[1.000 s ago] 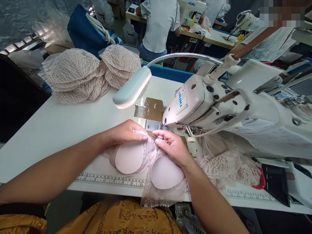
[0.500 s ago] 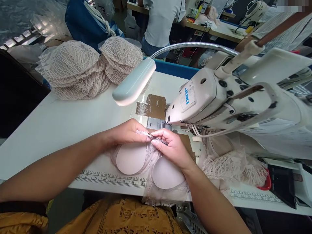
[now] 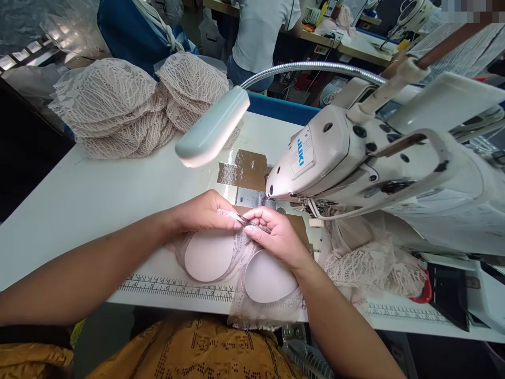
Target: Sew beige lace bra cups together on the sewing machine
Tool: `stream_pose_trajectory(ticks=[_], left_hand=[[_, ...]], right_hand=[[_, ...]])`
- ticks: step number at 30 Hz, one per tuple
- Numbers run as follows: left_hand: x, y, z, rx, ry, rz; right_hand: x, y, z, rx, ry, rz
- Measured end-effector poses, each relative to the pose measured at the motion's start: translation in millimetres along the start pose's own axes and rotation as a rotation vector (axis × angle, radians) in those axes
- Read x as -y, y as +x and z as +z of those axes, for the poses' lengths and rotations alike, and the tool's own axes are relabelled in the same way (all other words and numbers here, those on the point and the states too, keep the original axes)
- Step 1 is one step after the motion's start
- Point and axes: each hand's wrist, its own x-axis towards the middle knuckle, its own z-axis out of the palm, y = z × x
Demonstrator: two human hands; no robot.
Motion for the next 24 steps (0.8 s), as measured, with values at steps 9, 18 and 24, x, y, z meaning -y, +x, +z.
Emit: stream_pose_trajectory(ticks=[9,18,24], left_hand=[[2.1,3.3,5.2,0.001,0.078,0.070],[2.1,-0.4,-7.3,0.006,0.038,0.024],[7.3,-4.3,-35.1,-0.003,-0.291,-0.176]], right_hand=[[3.5,3.3,11.8,-0.049,0.018,0.020],[-8.0,-2.5,-2.3,-0.059,0.113,0.078],[-1.3,-8.5,-17.1,-0.068,-0.174,0.114]])
